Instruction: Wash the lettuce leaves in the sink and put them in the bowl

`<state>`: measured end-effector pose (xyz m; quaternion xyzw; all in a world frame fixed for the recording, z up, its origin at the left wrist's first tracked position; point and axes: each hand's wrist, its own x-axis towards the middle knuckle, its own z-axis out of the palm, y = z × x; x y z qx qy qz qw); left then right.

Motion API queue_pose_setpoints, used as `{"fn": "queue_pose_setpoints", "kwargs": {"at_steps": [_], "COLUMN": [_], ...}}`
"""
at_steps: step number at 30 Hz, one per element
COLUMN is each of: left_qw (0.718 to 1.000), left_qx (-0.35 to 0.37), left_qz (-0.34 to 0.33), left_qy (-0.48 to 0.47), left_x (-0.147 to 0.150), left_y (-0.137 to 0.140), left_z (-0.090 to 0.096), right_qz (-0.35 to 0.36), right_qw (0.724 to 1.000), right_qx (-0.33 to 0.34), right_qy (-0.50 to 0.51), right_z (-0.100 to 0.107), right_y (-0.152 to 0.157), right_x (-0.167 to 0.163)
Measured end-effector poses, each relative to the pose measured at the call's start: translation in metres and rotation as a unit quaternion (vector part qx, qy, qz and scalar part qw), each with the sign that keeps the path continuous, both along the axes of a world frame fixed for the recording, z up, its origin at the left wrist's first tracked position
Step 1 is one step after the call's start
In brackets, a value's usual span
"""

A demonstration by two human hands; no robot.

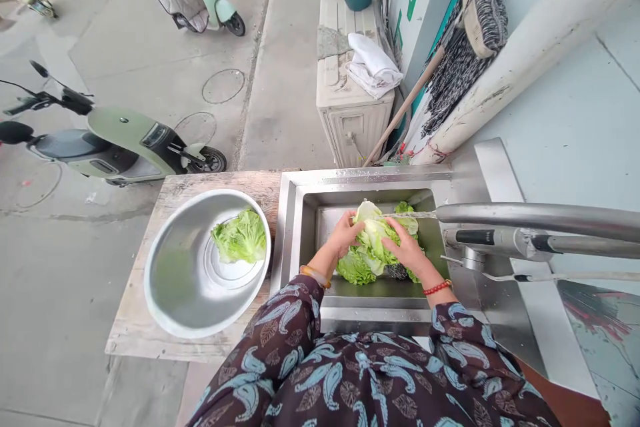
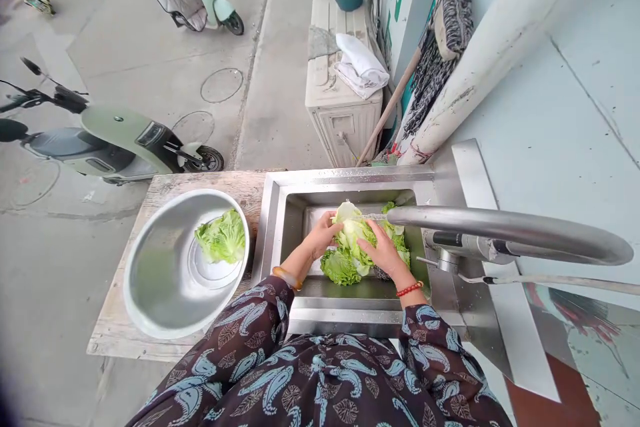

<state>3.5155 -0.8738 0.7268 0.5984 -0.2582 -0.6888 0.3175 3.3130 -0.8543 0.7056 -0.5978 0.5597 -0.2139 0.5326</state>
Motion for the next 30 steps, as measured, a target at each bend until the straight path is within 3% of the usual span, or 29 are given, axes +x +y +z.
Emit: {"fn": "queue_pose_setpoints", "kwargs": {"at_steps": [3, 6, 9, 11, 14, 16, 19, 22, 25, 30], "left_qw": [0.999, 0.998, 0.999, 0.999, 0.997, 0.997, 0.999, 0.999, 0.999, 0.999], "left_qx": [0.000, 0.001, 0.021, 0.045, 0.064, 0.051, 0.020, -0.010, -0.026, 0.001], "left_qz": [0.018, 0.018, 0.012, 0.018, 0.050, 0.056, 0.016, -0.033, -0.040, -0.027], "left_qy": [-0.048, -0.065, -0.034, -0.008, -0.010, -0.023, -0.039, -0.027, 0.009, 0.045], "left_x": [-0.012, -0.015, -0.008, 0.000, 0.010, 0.013, 0.010, 0.004, 0.004, 0.008], "left_y": [0.002, 0.002, 0.003, 0.005, 0.008, 0.010, 0.011, 0.011, 0.011, 0.013], "left_z": [0.003, 0.008, 0.009, 0.006, 0.001, -0.001, 0.000, 0.007, 0.014, 0.018], "right_qz": [0.046, 0.018, -0.059, -0.118, -0.197, -0.200, -0.093, 0.039, 0.122, 0.178], "right_qw": [0.995, 0.996, 0.994, 0.972, 0.938, 0.937, 0.972, 0.997, 0.989, 0.978], "right_qx": [-0.023, 0.001, 0.084, 0.133, 0.137, 0.127, 0.111, 0.010, -0.074, -0.103], "right_qy": [0.081, 0.090, -0.035, -0.154, -0.251, -0.256, -0.186, -0.073, -0.023, 0.023], "right_z": [0.002, -0.006, -0.016, -0.020, -0.018, -0.013, -0.004, 0.005, 0.013, 0.020], "right_y": [0.004, 0.005, 0.009, 0.013, 0.019, 0.020, 0.013, 0.001, -0.007, 0.001], "right_x": [0.004, 0.005, -0.003, -0.012, -0.028, -0.034, -0.027, -0.007, 0.012, 0.023]}}
